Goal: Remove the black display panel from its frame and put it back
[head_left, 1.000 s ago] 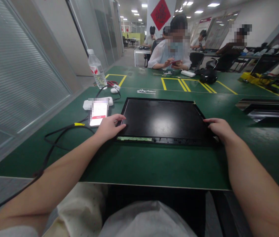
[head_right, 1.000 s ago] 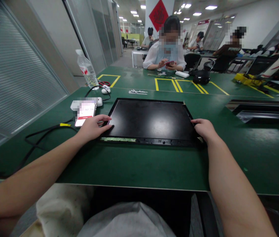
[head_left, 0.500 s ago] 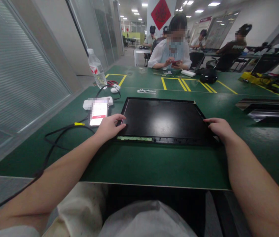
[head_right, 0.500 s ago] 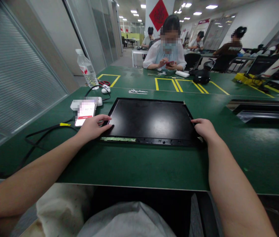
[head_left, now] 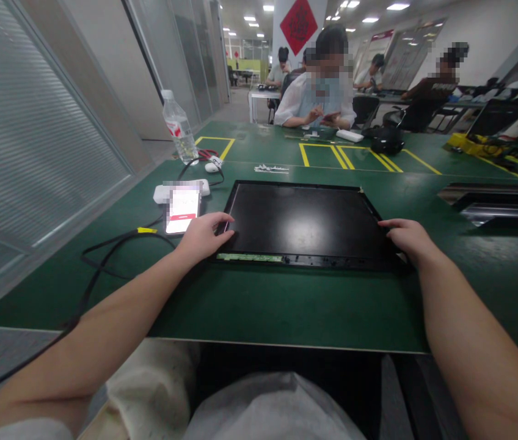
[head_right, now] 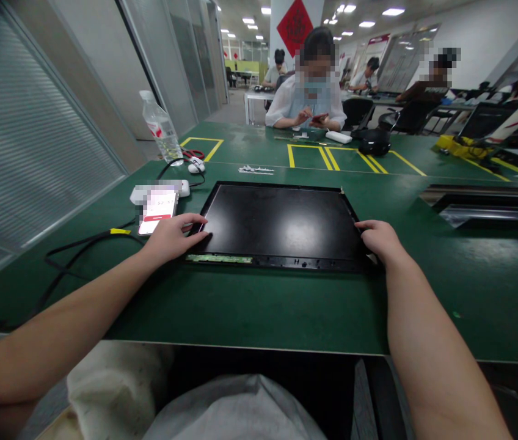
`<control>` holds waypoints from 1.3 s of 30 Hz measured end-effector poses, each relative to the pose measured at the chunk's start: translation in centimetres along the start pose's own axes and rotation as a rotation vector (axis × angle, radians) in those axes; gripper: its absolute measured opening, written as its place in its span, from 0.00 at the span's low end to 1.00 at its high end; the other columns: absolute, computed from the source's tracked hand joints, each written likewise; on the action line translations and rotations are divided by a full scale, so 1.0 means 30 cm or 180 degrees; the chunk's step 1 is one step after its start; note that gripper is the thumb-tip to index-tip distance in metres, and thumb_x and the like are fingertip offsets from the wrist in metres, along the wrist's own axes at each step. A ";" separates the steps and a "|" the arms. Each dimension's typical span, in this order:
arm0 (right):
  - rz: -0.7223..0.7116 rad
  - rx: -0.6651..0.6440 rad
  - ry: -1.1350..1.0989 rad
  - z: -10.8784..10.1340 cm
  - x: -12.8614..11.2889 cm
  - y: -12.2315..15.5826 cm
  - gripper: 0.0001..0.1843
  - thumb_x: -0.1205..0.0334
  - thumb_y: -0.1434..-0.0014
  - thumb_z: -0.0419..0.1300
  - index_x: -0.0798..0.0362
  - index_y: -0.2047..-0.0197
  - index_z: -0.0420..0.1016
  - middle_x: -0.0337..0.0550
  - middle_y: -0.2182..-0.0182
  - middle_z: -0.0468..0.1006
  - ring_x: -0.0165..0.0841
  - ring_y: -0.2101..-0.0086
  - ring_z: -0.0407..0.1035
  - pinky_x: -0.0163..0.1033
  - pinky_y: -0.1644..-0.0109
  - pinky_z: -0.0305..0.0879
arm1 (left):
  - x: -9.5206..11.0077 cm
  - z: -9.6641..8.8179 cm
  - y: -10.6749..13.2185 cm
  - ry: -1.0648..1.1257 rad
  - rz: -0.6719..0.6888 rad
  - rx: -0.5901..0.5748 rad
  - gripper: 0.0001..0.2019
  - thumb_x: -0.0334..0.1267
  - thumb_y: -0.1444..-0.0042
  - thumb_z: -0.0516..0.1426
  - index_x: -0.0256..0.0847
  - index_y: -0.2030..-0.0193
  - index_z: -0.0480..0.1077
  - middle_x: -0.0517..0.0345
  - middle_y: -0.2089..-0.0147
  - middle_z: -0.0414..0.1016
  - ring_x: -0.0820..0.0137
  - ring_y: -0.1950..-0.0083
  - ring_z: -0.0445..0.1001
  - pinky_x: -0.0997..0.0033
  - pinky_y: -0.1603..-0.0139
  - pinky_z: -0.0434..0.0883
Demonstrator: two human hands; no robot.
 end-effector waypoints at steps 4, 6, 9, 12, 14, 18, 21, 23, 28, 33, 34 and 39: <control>0.0044 -0.0014 0.0046 -0.001 0.001 0.002 0.26 0.78 0.58 0.61 0.48 0.59 0.89 0.46 0.64 0.86 0.40 0.64 0.79 0.43 0.55 0.76 | 0.028 -0.003 -0.002 0.0047 0.0161 -0.0046 0.15 0.51 0.42 0.67 0.48 0.51 0.83 0.45 0.39 0.88 0.44 0.37 0.84 0.39 0.34 0.80; 0.0045 -0.0005 0.0092 -0.004 -0.003 0.004 0.26 0.78 0.58 0.61 0.48 0.59 0.89 0.47 0.63 0.86 0.40 0.62 0.80 0.43 0.54 0.76 | 0.036 -0.002 -0.002 0.0070 0.0204 -0.0106 0.17 0.54 0.41 0.67 0.48 0.51 0.83 0.46 0.39 0.88 0.44 0.37 0.84 0.39 0.31 0.78; 0.0018 -0.0001 0.0152 -0.006 -0.010 0.006 0.26 0.77 0.58 0.62 0.49 0.57 0.89 0.48 0.62 0.87 0.41 0.61 0.81 0.42 0.53 0.77 | 0.060 0.001 -0.001 0.0064 0.0450 -0.0232 0.19 0.57 0.41 0.68 0.48 0.50 0.84 0.46 0.38 0.88 0.45 0.36 0.84 0.40 0.28 0.76; 0.0001 0.0004 0.0159 -0.006 -0.013 0.007 0.27 0.77 0.58 0.62 0.50 0.57 0.90 0.48 0.63 0.87 0.41 0.63 0.80 0.41 0.56 0.76 | 0.083 0.010 0.004 0.0096 0.0762 -0.0416 0.22 0.60 0.42 0.69 0.48 0.49 0.85 0.46 0.36 0.88 0.45 0.33 0.83 0.41 0.27 0.74; 0.0034 0.0013 0.0136 -0.004 -0.006 0.004 0.28 0.76 0.58 0.62 0.50 0.56 0.90 0.47 0.65 0.87 0.39 0.65 0.79 0.40 0.59 0.75 | 0.098 0.022 0.009 0.0168 0.0964 -0.0600 0.24 0.61 0.42 0.69 0.47 0.48 0.85 0.45 0.35 0.87 0.45 0.32 0.82 0.41 0.27 0.75; 0.0063 0.0035 0.0051 -0.001 0.010 -0.006 0.28 0.76 0.58 0.62 0.51 0.55 0.91 0.45 0.67 0.85 0.37 0.69 0.77 0.39 0.63 0.73 | 0.125 0.034 0.023 0.0290 0.1302 -0.0825 0.21 0.57 0.39 0.69 0.45 0.47 0.85 0.42 0.35 0.87 0.48 0.33 0.84 0.41 0.27 0.75; 0.0090 0.0013 -0.0035 0.002 0.021 -0.013 0.28 0.77 0.57 0.62 0.51 0.55 0.91 0.45 0.67 0.85 0.37 0.68 0.77 0.39 0.62 0.73 | 0.132 0.030 0.025 0.0295 0.1395 -0.0809 0.20 0.55 0.38 0.70 0.46 0.47 0.85 0.44 0.35 0.88 0.49 0.33 0.85 0.43 0.28 0.76; 0.0128 -0.0009 -0.0070 0.004 0.028 -0.015 0.28 0.77 0.56 0.62 0.51 0.54 0.91 0.46 0.67 0.86 0.37 0.69 0.77 0.39 0.63 0.72 | 0.135 0.029 0.024 0.0281 0.1442 -0.0801 0.19 0.55 0.38 0.70 0.46 0.46 0.85 0.44 0.36 0.88 0.50 0.34 0.85 0.46 0.29 0.77; 0.0109 -0.0030 -0.0143 0.006 0.033 -0.023 0.27 0.76 0.55 0.63 0.51 0.53 0.91 0.47 0.67 0.85 0.38 0.70 0.76 0.40 0.65 0.72 | 0.147 0.034 0.021 0.0227 0.1541 -0.0862 0.20 0.55 0.37 0.69 0.46 0.45 0.86 0.45 0.39 0.89 0.51 0.38 0.87 0.50 0.33 0.79; 0.0139 -0.0070 -0.0196 0.009 0.037 -0.030 0.25 0.77 0.55 0.64 0.51 0.56 0.91 0.48 0.66 0.85 0.40 0.67 0.79 0.41 0.63 0.73 | 0.140 0.041 0.026 0.0104 0.1474 -0.0967 0.19 0.55 0.35 0.68 0.47 0.45 0.86 0.48 0.43 0.91 0.54 0.44 0.89 0.53 0.36 0.80; 0.0155 -0.0076 -0.0213 0.010 0.038 -0.030 0.25 0.77 0.54 0.64 0.51 0.56 0.91 0.48 0.66 0.85 0.40 0.67 0.79 0.41 0.63 0.74 | 0.139 0.042 0.027 0.0090 0.1457 -0.0978 0.19 0.55 0.35 0.68 0.47 0.45 0.87 0.48 0.44 0.91 0.54 0.45 0.89 0.54 0.36 0.81; 0.0202 -0.0084 -0.0284 0.015 0.041 -0.029 0.24 0.77 0.53 0.63 0.50 0.57 0.91 0.48 0.67 0.85 0.41 0.67 0.79 0.42 0.64 0.73 | 0.146 0.040 0.032 0.0084 0.1481 -0.0952 0.19 0.55 0.34 0.66 0.46 0.46 0.87 0.49 0.46 0.91 0.55 0.47 0.89 0.55 0.38 0.81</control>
Point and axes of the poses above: each hand's wrist, its own y-axis away from the middle knuckle, its own z-axis out of the palm, x = y × z, the point moved 10 cm from there along -y, towards the middle knuckle
